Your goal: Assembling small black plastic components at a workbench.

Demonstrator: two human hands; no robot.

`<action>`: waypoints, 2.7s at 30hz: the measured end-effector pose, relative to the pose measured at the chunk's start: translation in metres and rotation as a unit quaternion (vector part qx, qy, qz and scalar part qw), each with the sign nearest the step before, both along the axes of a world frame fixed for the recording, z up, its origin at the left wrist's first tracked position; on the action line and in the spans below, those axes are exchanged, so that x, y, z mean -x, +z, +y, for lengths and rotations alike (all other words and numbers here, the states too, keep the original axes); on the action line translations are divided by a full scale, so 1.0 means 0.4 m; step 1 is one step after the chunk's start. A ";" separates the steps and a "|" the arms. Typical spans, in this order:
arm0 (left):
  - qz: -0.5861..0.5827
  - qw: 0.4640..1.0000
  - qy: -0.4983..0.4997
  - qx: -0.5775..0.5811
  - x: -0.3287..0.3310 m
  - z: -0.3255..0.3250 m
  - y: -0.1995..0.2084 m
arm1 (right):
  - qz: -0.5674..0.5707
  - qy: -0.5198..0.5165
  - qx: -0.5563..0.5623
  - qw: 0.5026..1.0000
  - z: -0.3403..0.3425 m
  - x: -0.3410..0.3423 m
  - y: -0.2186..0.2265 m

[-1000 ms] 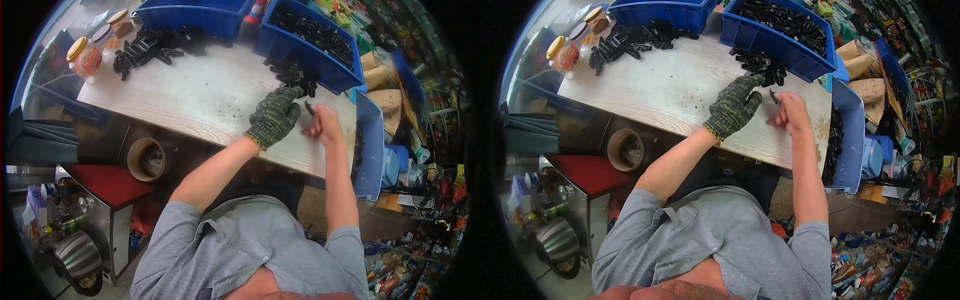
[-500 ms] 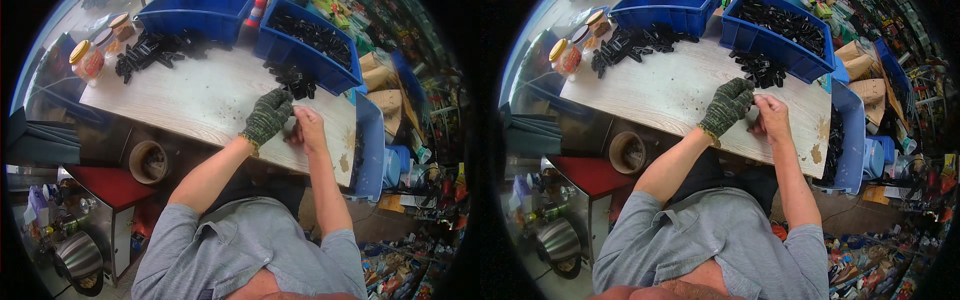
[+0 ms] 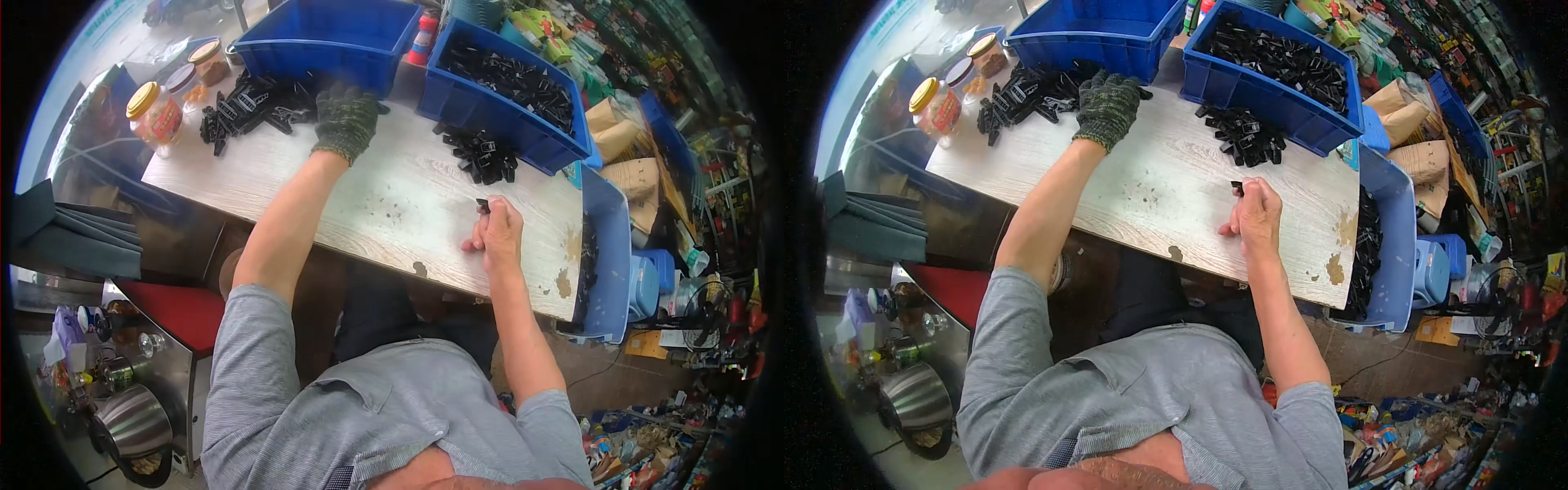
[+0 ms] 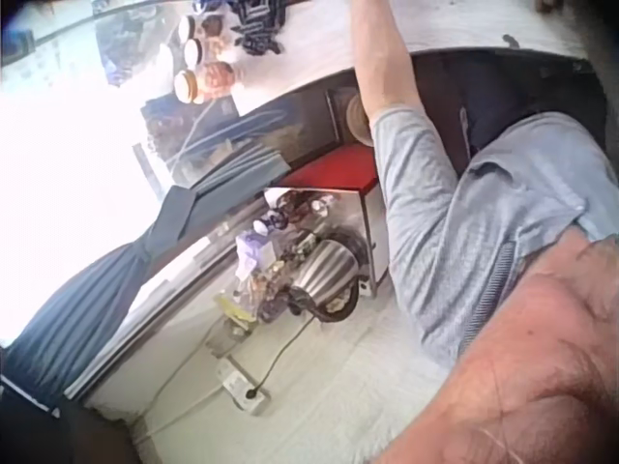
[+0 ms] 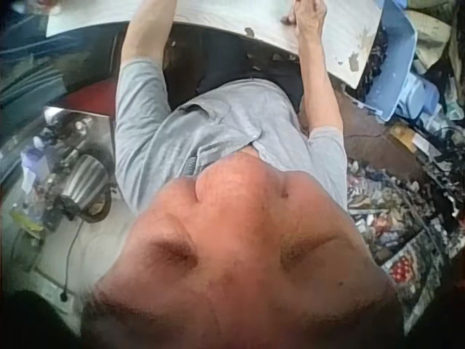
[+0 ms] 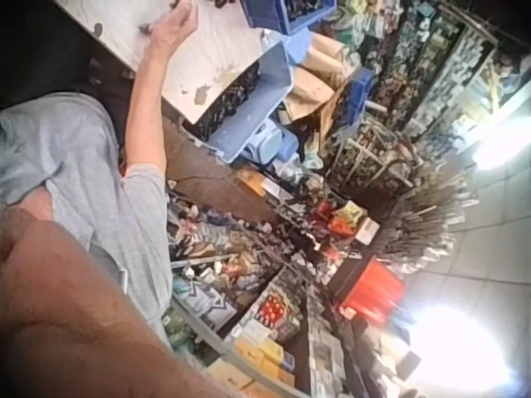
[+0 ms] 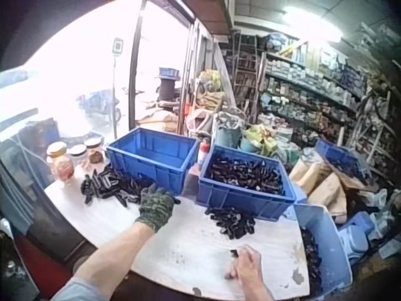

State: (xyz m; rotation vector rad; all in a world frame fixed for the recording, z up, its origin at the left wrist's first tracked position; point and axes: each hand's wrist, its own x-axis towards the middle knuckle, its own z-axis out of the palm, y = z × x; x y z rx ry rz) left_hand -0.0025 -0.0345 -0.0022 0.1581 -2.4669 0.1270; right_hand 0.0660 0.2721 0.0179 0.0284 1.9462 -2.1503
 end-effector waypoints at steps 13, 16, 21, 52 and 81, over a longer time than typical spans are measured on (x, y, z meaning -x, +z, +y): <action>-0.005 0.999 -0.035 -0.014 -0.065 0.069 -0.035 | 0.012 -0.007 0.012 1.000 0.014 -0.007 -0.019; 0.044 0.997 -0.058 0.021 -0.086 0.101 -0.009 | 0.006 -0.027 0.026 0.999 0.006 -0.002 -0.017; -0.077 0.924 -0.219 -0.305 -0.197 0.277 0.016 | -0.016 -0.102 0.055 0.993 0.020 -0.006 -0.007; -0.016 0.755 -0.280 -0.593 -0.269 0.456 -0.029 | 0.001 -0.080 0.046 0.996 0.000 -0.037 0.024; -0.051 0.998 -0.020 0.040 -0.145 -0.037 -0.023 | -0.005 -0.390 0.041 0.920 0.333 0.179 0.034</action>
